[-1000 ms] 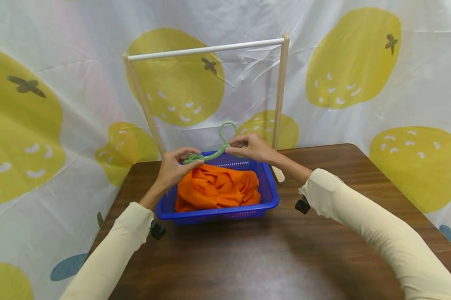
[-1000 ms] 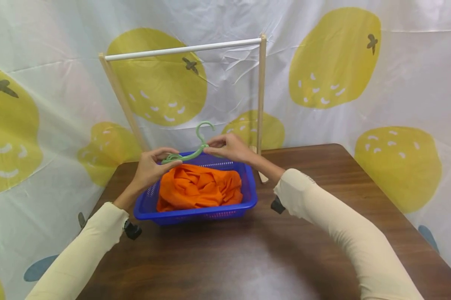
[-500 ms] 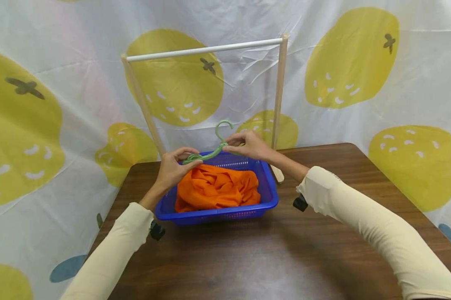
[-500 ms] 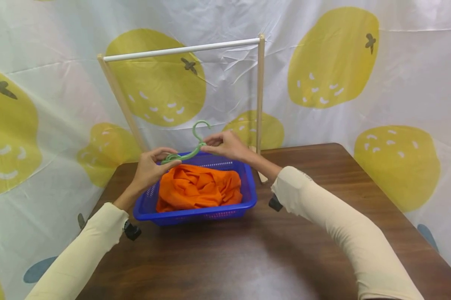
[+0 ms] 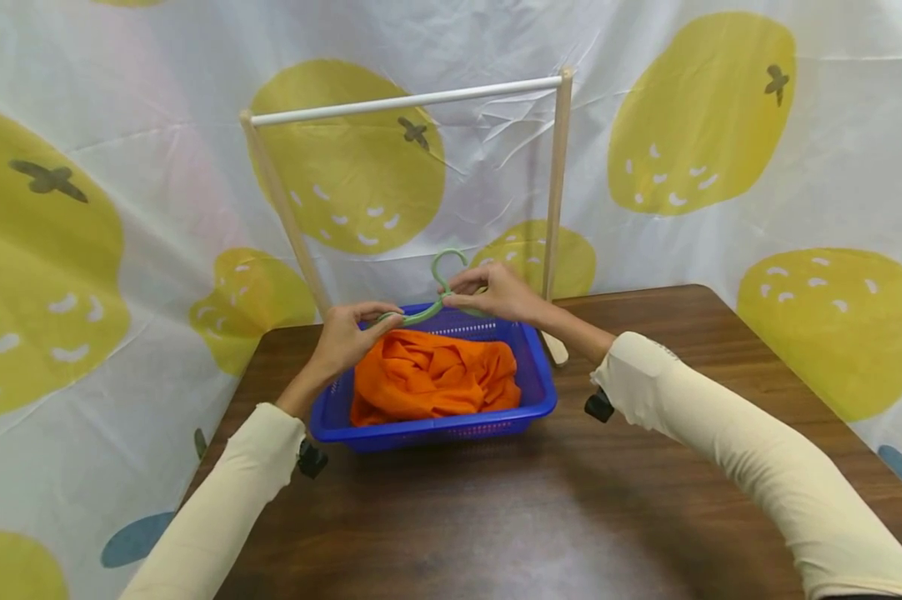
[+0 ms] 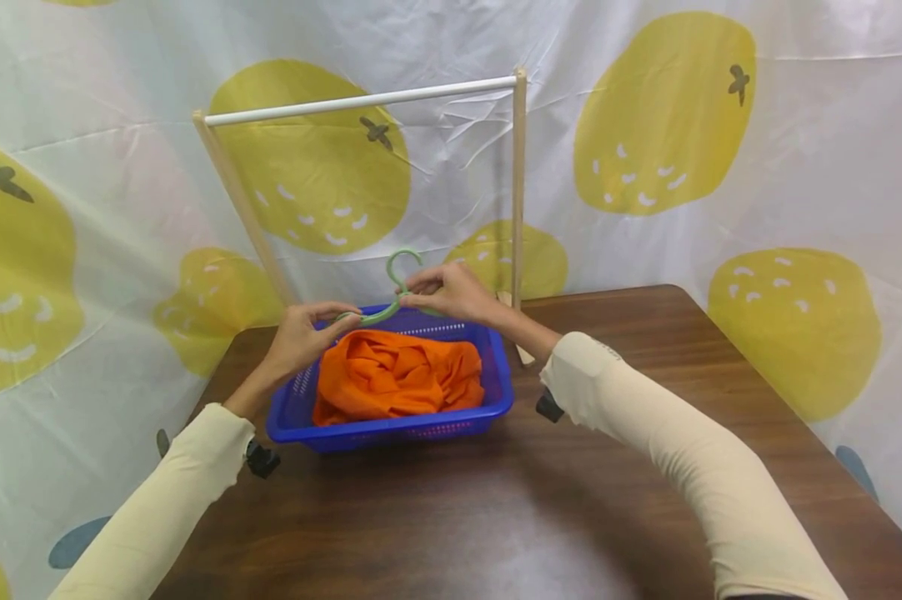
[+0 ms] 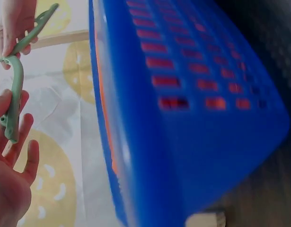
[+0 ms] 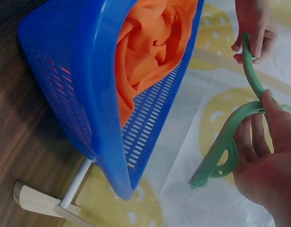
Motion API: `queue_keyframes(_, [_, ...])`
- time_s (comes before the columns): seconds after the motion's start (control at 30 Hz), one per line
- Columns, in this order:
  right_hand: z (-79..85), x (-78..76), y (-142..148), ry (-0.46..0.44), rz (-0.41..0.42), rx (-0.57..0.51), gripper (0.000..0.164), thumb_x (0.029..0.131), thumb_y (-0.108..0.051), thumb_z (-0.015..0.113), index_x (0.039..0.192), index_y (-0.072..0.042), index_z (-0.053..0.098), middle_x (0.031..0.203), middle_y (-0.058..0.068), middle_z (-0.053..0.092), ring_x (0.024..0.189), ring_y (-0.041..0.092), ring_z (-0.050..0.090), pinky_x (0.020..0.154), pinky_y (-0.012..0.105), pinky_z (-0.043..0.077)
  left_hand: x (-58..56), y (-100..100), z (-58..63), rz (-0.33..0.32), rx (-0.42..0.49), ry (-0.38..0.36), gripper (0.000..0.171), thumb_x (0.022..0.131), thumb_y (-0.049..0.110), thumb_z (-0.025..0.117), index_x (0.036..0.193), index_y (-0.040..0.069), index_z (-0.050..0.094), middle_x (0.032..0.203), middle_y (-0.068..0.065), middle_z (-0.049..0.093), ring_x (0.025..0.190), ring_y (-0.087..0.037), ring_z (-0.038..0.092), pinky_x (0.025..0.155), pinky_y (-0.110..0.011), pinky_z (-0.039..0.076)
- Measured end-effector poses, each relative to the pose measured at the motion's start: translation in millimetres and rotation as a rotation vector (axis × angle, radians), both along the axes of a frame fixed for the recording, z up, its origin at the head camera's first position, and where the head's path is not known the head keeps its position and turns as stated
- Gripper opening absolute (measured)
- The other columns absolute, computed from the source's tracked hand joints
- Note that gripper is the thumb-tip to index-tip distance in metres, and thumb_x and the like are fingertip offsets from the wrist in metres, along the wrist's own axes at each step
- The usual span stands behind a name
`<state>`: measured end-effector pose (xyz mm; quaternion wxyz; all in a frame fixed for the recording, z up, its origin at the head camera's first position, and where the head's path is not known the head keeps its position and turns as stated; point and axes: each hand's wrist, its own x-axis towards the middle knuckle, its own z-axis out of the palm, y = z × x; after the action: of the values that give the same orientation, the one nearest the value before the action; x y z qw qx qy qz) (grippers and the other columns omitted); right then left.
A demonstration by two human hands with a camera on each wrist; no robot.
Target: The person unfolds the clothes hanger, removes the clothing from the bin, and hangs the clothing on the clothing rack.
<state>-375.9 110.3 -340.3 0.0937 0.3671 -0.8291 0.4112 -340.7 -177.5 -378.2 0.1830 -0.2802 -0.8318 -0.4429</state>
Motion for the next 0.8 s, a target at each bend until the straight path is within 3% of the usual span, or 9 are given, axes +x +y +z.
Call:
queue_keyframes(0.13, [-0.9,-0.5,0.6,0.009,0.007,-0.015,0.024,0.089,-0.016,0.084,0.108,-0.001,0.081,0.098,0.008,0.08,0.088,0.021,0.077,0.078,0.033,0.061,-0.1,1.4,-4.4,-0.028,0.094,-0.04,0.014,0.097,0.022,0.076,0.104,0.012,0.083,0.097,-0.005,0.08,0.085,-0.017,0.071,0.061,-0.021,0.047])
queue_keyframes(0.33, [-2.6,0.3,1.8,-0.023,-0.013,-0.027,0.028,0.088,-0.017,0.085,0.11,0.0,0.08,0.098,0.009,0.08,0.088,0.022,0.077,0.079,0.033,0.061,2.3,7.5,-9.4,-0.037,0.222,-0.044,0.014,0.097,0.011,0.075,0.106,0.003,0.081,0.096,-0.015,0.079,0.069,-0.007,0.064,0.055,-0.016,0.041])
queue_keyframes(0.53, [-3.2,0.8,2.2,-0.044,-0.029,-0.036,0.03,0.089,-0.016,0.085,0.112,0.002,0.079,0.099,0.011,0.08,0.088,0.023,0.077,0.079,0.034,0.061,5.5,14.0,-9.1,-0.046,0.304,-0.079,0.016,0.098,0.002,0.071,0.107,-0.009,0.077,0.101,-0.025,0.076,0.084,-0.009,0.073,0.07,-0.021,0.056])
queue_keyframes(0.73, [-4.7,0.0,4.2,-0.053,-0.023,-0.033,0.031,0.09,-0.018,0.084,0.114,0.001,0.079,0.1,0.01,0.08,0.088,0.021,0.077,0.078,0.032,0.061,3.8,14.4,-10.2,-0.049,0.377,-0.12,0.018,0.099,0.006,0.071,0.11,-0.007,0.076,0.106,-0.023,0.076,0.089,-0.009,0.072,0.065,-0.015,0.049])
queue_keyframes(0.8, [-5.8,-0.1,5.3,-0.052,-0.016,-0.024,0.03,0.09,-0.019,0.084,0.113,-0.001,0.08,0.101,0.009,0.08,0.087,0.02,0.077,0.076,0.031,0.06,3.3,12.7,-10.9,-0.048,0.354,-0.112,0.017,0.097,0.008,0.074,0.11,-0.003,0.078,0.103,-0.021,0.077,0.086,-0.012,0.072,0.064,-0.015,0.048])
